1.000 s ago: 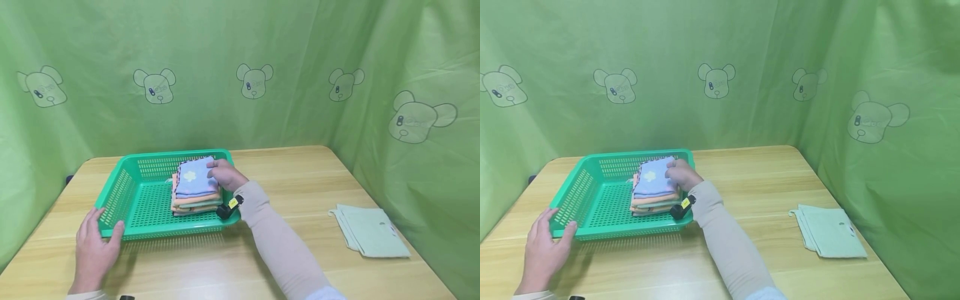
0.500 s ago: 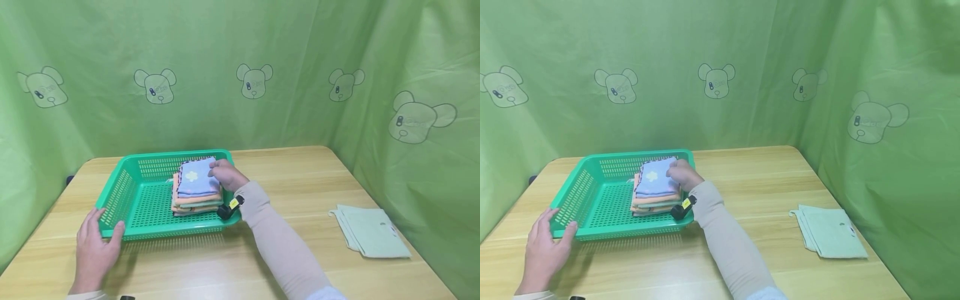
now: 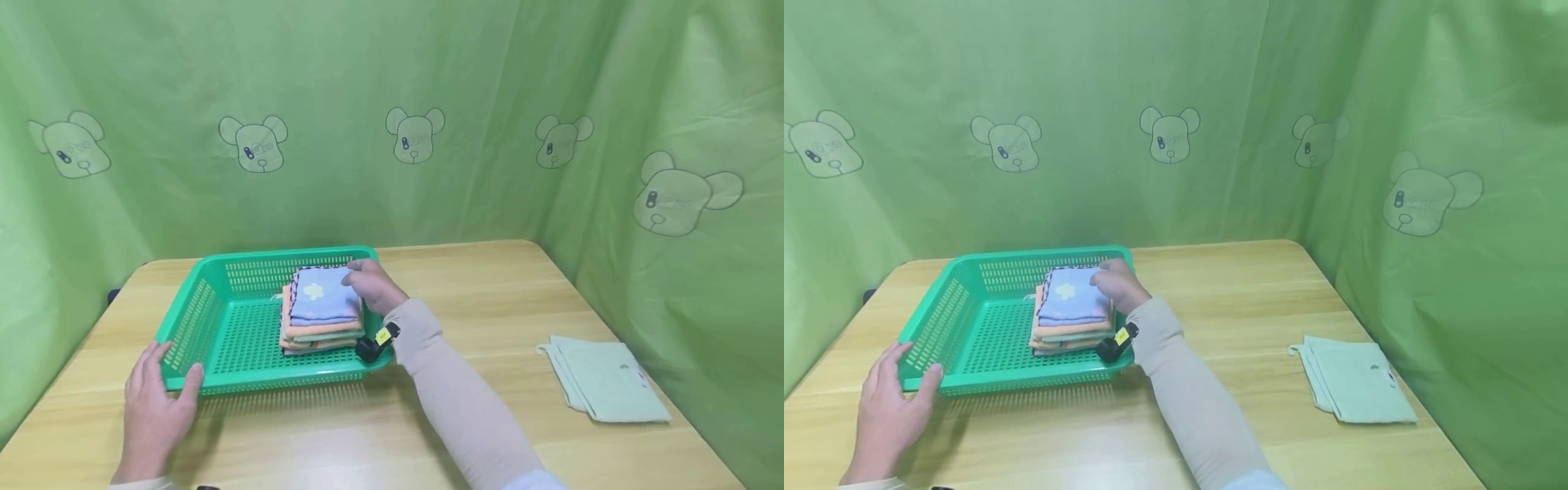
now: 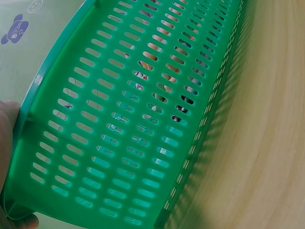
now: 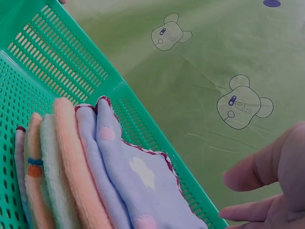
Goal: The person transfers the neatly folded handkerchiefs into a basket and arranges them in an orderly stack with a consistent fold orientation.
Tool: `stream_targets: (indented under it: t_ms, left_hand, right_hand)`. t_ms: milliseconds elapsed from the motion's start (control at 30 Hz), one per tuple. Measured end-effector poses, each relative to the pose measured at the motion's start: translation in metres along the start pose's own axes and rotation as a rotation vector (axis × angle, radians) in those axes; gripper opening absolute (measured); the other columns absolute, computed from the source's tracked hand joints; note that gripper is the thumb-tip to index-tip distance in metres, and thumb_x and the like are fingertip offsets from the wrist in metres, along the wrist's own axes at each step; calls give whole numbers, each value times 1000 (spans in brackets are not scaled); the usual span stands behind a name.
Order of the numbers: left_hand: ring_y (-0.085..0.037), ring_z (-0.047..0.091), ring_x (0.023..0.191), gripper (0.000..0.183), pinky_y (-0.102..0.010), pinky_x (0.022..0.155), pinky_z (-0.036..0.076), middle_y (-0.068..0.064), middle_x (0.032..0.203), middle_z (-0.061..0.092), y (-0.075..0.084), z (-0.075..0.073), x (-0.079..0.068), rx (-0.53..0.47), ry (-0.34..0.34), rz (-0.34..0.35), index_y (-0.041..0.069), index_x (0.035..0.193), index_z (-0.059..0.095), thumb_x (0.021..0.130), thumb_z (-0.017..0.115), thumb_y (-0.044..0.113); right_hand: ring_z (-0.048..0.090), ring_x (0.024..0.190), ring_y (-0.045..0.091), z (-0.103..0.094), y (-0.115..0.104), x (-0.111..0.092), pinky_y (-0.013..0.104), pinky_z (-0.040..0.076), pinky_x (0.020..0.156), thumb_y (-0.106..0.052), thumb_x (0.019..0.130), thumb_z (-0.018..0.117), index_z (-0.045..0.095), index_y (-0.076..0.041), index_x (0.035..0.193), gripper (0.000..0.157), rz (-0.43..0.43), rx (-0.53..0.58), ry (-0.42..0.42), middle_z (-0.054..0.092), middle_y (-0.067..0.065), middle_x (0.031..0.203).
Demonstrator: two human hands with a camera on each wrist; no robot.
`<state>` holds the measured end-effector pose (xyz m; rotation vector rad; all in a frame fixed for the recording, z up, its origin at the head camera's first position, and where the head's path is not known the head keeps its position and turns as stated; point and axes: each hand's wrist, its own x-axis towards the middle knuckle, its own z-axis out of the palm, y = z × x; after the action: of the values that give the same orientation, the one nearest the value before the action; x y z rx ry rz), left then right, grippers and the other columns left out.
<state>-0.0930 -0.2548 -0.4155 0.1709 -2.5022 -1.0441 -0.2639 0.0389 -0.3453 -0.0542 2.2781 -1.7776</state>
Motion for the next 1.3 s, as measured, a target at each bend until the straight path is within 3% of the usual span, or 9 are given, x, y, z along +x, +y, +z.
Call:
stream_targets:
  t_ms: [133, 333, 467, 700, 933, 1200, 1300]
  left_hand:
    - [-48, 14, 140, 66, -75, 104, 13, -25, 156, 16, 0, 0, -1, 4, -1, -2, -2, 148, 26, 98, 53, 32]
    - [-49, 15, 140, 66, -74, 105, 13, -26, 156, 17, 0, 0, 0, 7, 2, 0, -2, 148, 26, 98, 54, 32]
    - [-49, 15, 140, 66, -73, 105, 13, -26, 156, 18, 1, 0, 0, 3, 9, 3, -2, 148, 27, 98, 54, 31]
    - [-48, 14, 140, 65, -74, 106, 12, -25, 157, 16, 0, 0, -2, -1, 8, -7, -2, 148, 27, 98, 53, 31]
    - [-48, 15, 140, 66, -73, 106, 12, -25, 157, 16, -2, 0, -2, 2, 9, -15, -2, 148, 27, 98, 54, 31]
    - [-49, 14, 140, 65, -74, 105, 12, -25, 157, 16, -3, 0, -3, -9, 10, -24, -3, 148, 27, 98, 54, 29]
    - [-49, 15, 140, 65, -75, 104, 12, -25, 156, 16, -3, -1, -3, -7, 10, -24, -3, 147, 27, 98, 54, 30]
  right_hand:
    - [31, 138, 34, -4, -1, -4, 50, 23, 115, 2, 90, 55, 39, 2, 144, 57, -26, 10, 17, 36, 15, 151]
    - [46, 128, 30, -23, -4, -12, 42, 38, 108, -4, 93, 55, 42, -4, 144, 52, -85, 7, 21, 38, 16, 149]
    - [45, 130, 29, -44, -3, -18, 37, 42, 105, -4, 95, 53, 40, -4, 144, 51, -104, 26, 38, 36, 13, 151]
    - [49, 126, 35, -92, 11, -26, 38, 46, 101, 6, 89, 57, 36, 6, 142, 57, -120, 48, 67, 40, 22, 145]
    - [51, 123, 38, -154, 32, -49, 39, 47, 100, -1, 90, 61, 40, 8, 139, 53, -128, -183, 37, 46, 27, 140]
    - [51, 121, 43, -216, 44, -78, 46, 45, 101, -4, 92, 56, 37, 9, 140, 54, -66, -420, 36, 44, 32, 139]
    - [53, 117, 45, -237, 50, -86, 50, 49, 96, -10, 94, 55, 41, 10, 137, 50, -77, -566, 44, 49, 33, 133]
